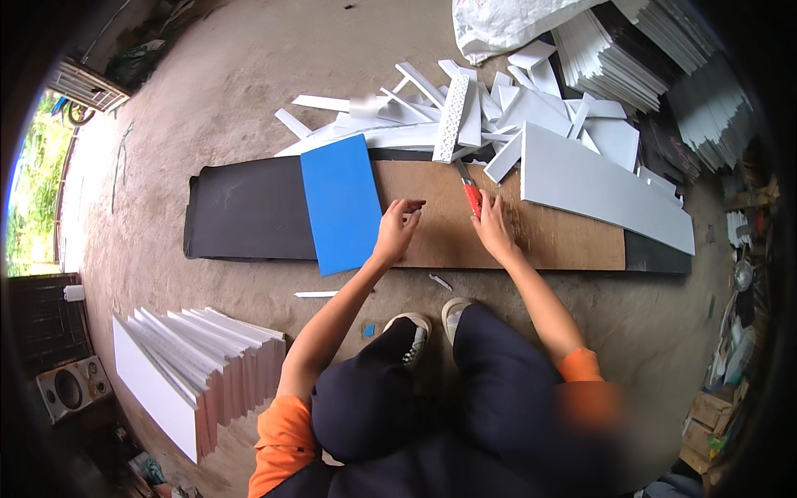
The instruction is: The person sits on the floor and uses a utility knife to cut white foam sheets. They use a blue rectangular board as a template to guide the cuts, repeatedly aligning the template and slicing the foam to create uniform pieces.
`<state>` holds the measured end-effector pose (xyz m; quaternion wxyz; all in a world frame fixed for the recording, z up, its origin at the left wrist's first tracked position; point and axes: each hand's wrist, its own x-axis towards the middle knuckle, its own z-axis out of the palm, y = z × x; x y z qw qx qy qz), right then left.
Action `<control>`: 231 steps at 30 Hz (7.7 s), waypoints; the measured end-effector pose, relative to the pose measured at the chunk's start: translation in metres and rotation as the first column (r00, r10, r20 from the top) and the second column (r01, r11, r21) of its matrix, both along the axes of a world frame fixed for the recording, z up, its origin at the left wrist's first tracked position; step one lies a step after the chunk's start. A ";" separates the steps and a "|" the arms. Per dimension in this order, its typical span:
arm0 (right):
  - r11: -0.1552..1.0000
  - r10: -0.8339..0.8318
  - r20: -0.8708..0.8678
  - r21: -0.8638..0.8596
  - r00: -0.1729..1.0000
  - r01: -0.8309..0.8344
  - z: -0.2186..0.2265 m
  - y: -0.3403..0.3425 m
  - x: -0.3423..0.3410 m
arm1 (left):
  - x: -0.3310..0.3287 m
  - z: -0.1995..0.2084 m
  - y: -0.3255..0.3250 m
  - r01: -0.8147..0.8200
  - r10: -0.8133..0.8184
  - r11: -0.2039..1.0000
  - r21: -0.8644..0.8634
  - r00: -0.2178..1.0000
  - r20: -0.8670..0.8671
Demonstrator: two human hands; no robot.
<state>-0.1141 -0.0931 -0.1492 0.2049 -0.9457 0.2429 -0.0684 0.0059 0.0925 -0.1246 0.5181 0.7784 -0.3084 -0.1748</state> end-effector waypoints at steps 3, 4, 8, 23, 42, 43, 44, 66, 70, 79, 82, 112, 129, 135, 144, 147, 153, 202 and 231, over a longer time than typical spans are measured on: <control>0.984 -0.087 -0.049 0.154 0.995 0.094 0.002 -0.010 -0.006 | 0.006 -0.006 -0.027 -0.080 0.059 0.993 -0.081 0.969 -0.240; 0.965 -0.147 -0.047 0.214 0.988 0.154 0.004 -0.016 -0.015 | 0.003 -0.008 -0.038 -0.069 0.042 0.994 -0.084 0.955 -0.295; 0.230 -0.207 -0.183 0.946 0.961 0.229 0.044 -0.025 -0.041 | -0.014 -0.003 -0.070 -0.055 -0.047 0.989 -0.134 0.750 -0.659; 0.416 -0.637 0.133 0.889 0.759 0.192 0.180 0.030 -0.129 | -0.103 0.137 -0.122 0.306 -0.545 0.820 -0.484 0.676 -0.496; 0.740 -0.357 0.500 0.667 0.789 -0.088 0.233 0.035 -0.243 | -0.183 0.225 -0.121 0.540 -0.753 0.657 -0.526 0.499 -0.429; 0.739 -0.388 0.458 0.673 0.800 -0.027 0.220 0.026 -0.245 | -0.177 0.217 -0.129 0.530 -0.728 0.686 -0.499 0.511 -0.458; 0.738 -0.419 0.413 0.673 0.809 0.039 0.209 0.016 -0.248 | -0.171 0.210 -0.136 0.518 -0.703 0.711 -0.476 0.520 -0.485; 0.510 -0.656 0.181 0.822 0.733 0.253 0.031 -0.112 -0.207 | -0.080 -0.027 -0.254 0.023 -0.009 0.993 0.112 0.992 -0.124; 0.471 -0.744 0.298 0.869 0.598 0.153 0.045 -0.121 -0.227 | -0.120 -0.009 -0.204 0.084 -0.082 0.996 0.009 0.988 -0.132; 0.484 -0.731 0.302 0.861 0.612 0.153 0.069 -0.084 -0.179 | -0.083 -0.026 -0.026 -0.251 0.255 0.965 0.071 0.853 -0.455; 0.507 -0.652 0.255 0.847 0.714 0.161 0.076 -0.048 -0.144 | -0.041 -0.024 0.017 -0.321 0.332 0.943 0.083 0.916 -0.227; 0.990 0.127 0.250 -0.087 0.960 -0.109 0.015 0.055 0.001 | -0.011 -0.027 0.124 -0.694 0.534 0.598 0.402 0.719 0.446; 0.961 0.152 0.289 -0.266 0.945 -0.073 0.010 0.057 -0.007 | 0.014 0.031 0.208 -0.776 0.641 0.392 -0.494 0.616 -0.458; 0.919 -0.172 0.209 -0.318 0.963 0.233 0.004 -0.023 -0.061 | 0.037 0.023 0.168 -0.700 0.468 0.612 -0.369 0.696 -0.545; 0.827 -0.376 0.265 -0.336 0.888 0.450 -0.004 -0.106 -0.102 | 0.037 0.006 0.000 -0.470 0.426 0.883 0.001 0.799 -0.424; 0.895 -0.322 0.334 -0.197 0.886 0.399 0.009 -0.104 -0.087 | 0.036 -0.004 -0.012 -0.416 0.425 0.904 0.099 0.850 -0.312; 0.935 -0.299 0.252 0.269 0.920 0.231 0.005 -0.066 -0.054 | 0.044 -0.036 0.027 -0.205 0.224 0.960 0.190 0.971 -0.082; 0.721 -0.325 0.067 0.664 0.943 0.201 0.008 -0.077 -0.051 | 0.027 -0.039 0.038 -0.042 -0.052 0.932 0.359 0.967 0.249; 0.480 -0.535 0.144 0.863 0.832 0.159 0.000 -0.090 -0.052 | 0.020 -0.039 0.032 -0.131 0.056 0.927 0.352 0.975 0.216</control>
